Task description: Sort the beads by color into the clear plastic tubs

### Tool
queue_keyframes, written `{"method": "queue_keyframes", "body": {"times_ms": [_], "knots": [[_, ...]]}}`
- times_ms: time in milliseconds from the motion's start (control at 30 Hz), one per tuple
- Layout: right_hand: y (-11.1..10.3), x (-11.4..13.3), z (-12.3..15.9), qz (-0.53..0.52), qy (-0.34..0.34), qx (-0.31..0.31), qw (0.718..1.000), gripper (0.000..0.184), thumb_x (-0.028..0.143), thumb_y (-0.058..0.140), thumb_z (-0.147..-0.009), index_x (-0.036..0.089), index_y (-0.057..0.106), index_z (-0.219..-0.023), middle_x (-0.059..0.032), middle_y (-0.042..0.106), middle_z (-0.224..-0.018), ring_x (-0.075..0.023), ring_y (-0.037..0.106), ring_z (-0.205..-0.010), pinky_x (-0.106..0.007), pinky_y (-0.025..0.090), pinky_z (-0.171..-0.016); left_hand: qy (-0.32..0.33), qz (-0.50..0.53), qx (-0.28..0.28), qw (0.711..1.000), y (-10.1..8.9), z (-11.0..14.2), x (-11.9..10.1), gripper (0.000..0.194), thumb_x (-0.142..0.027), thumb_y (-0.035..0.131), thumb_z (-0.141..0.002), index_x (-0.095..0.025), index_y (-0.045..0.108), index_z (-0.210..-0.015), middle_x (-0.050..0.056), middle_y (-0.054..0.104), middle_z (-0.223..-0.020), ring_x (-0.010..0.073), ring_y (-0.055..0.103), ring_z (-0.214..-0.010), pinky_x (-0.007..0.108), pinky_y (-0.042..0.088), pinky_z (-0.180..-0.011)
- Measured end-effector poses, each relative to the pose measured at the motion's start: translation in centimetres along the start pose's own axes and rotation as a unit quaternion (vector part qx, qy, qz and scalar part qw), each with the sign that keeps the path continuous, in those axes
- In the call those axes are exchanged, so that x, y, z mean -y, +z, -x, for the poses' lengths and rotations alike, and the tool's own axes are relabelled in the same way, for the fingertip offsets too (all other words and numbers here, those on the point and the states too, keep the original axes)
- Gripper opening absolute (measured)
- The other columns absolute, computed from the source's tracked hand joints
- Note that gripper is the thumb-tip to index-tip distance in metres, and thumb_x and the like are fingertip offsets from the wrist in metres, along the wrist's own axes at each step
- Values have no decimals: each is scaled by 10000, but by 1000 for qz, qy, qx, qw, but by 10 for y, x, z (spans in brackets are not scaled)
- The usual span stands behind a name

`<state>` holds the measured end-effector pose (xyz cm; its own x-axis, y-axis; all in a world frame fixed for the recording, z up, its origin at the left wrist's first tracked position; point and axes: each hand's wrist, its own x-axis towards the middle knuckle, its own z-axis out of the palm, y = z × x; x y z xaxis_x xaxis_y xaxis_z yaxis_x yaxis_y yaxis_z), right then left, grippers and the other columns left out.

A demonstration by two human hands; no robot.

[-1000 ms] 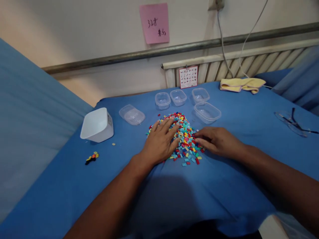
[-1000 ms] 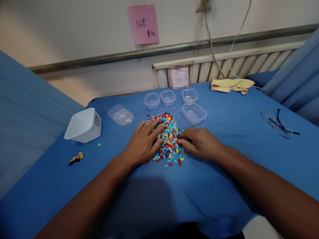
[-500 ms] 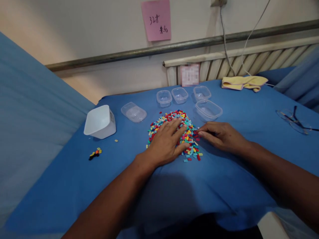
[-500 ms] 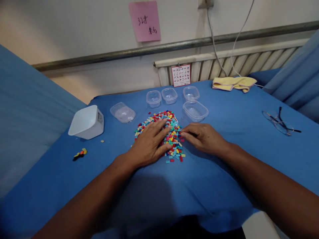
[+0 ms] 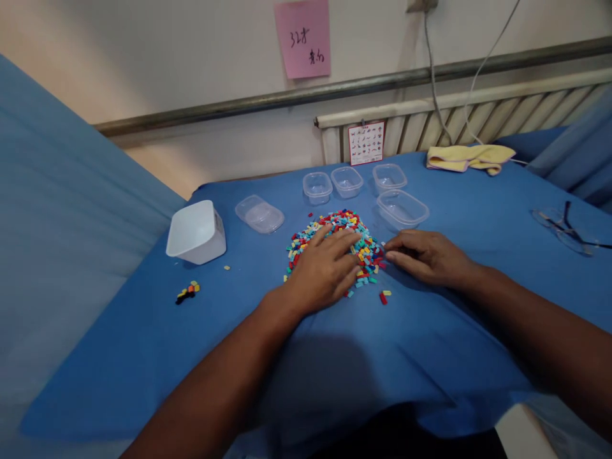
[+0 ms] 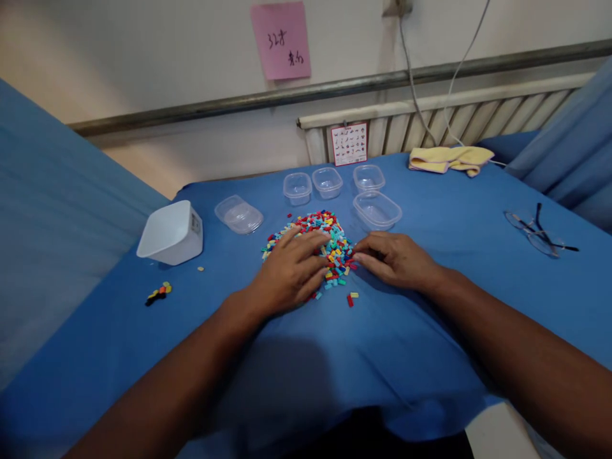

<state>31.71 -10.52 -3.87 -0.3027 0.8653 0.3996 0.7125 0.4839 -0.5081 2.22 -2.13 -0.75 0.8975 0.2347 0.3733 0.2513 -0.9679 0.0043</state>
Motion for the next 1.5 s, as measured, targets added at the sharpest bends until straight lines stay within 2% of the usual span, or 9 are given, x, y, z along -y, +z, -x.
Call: {"method": "queue_keyframes", "body": {"times_ms": [200,333,500,633,733,900,1133,1333,1500], "knots": [[-9,12,5,16,-53,117,992,668,695,836,-918,256,691,-1401,-128,745,-1394,-332,730,-1248,-465,604,-1027,-86,54,-98,990,-5,11,26,220,-298,568,-1121,-221,771,-1151,124,712,-1499,271,674,-1399,540,465,-1225],[10,14,-5,-7,-83,111,990,319,532,714,-1070,236,729,-1188,-104,771,-1176,-260,750,-1037,-406,622,-910,-91,99,-119,984,1,8,28,190,-303,604,-1112,-208,769,-1120,130,750,-1418,252,707,-1337,484,531,-1144],[33,13,-23,-53,-113,6,992,133,276,626,-1116,249,748,-1159,-79,800,-1103,-233,765,-1032,-389,630,-918,-119,132,-106,978,3,9,27,278,-354,600,-1118,-201,748,-1297,143,728,-1466,262,675,-1395,510,496,-1227],[23,17,-16,-57,-102,-57,992,147,271,632,-1103,254,768,-1159,-71,815,-1068,-232,776,-982,-381,627,-868,-129,132,-11,983,-6,17,29,653,-559,573,-1126,-176,525,-1654,193,459,-1747,324,420,-1652,567,356,-1358],[12,28,-4,-80,-121,14,989,169,311,642,-1112,242,766,-1020,-36,788,-915,-186,743,-813,-314,570,-744,-88,106,96,986,-13,19,23,960,-754,599,-1048,-220,297,-1786,183,210,-1857,362,206,-1740,609,202,-1415],[15,50,2,-135,-176,127,967,166,338,652,-1110,239,773,-1054,-48,808,-942,-193,757,-876,-331,599,-832,-66,49,131,988,-5,10,11,1043,-863,512,-1016,-203,279,-1790,189,210,-1856,370,178,-1745,639,107,-1418],[18,45,-3,-113,-162,35,980,147,302,618,-1122,254,755,-1147,-70,825,-1099,-216,778,-1015,-382,614,-960,-185,19,-23,982,8,10,32,868,-786,297,-1114,-178,438,-1718,192,422,-1773,341,373,-1674,608,146,-1399],[15,25,-1,-37,-66,-59,995,194,305,586,-1133,245,748,-1043,-57,812,-987,-207,761,-880,-346,586,-807,-349,140,-79,923,16,20,48,968,-807,168,-1110,-89,580,-1612,217,556,-1669,360,486,-1602,597,316,-1360],[20,16,-6,-34,-21,-81,996,201,326,582,-1121,250,742,-1027,-53,799,-946,-216,752,-853,-360,589,-805,-386,293,-231,843,19,2,40,894,-767,195,-1136,-118,671,-1524,179,686,-1533,306,625,-1480,508,448,-1300]]}}
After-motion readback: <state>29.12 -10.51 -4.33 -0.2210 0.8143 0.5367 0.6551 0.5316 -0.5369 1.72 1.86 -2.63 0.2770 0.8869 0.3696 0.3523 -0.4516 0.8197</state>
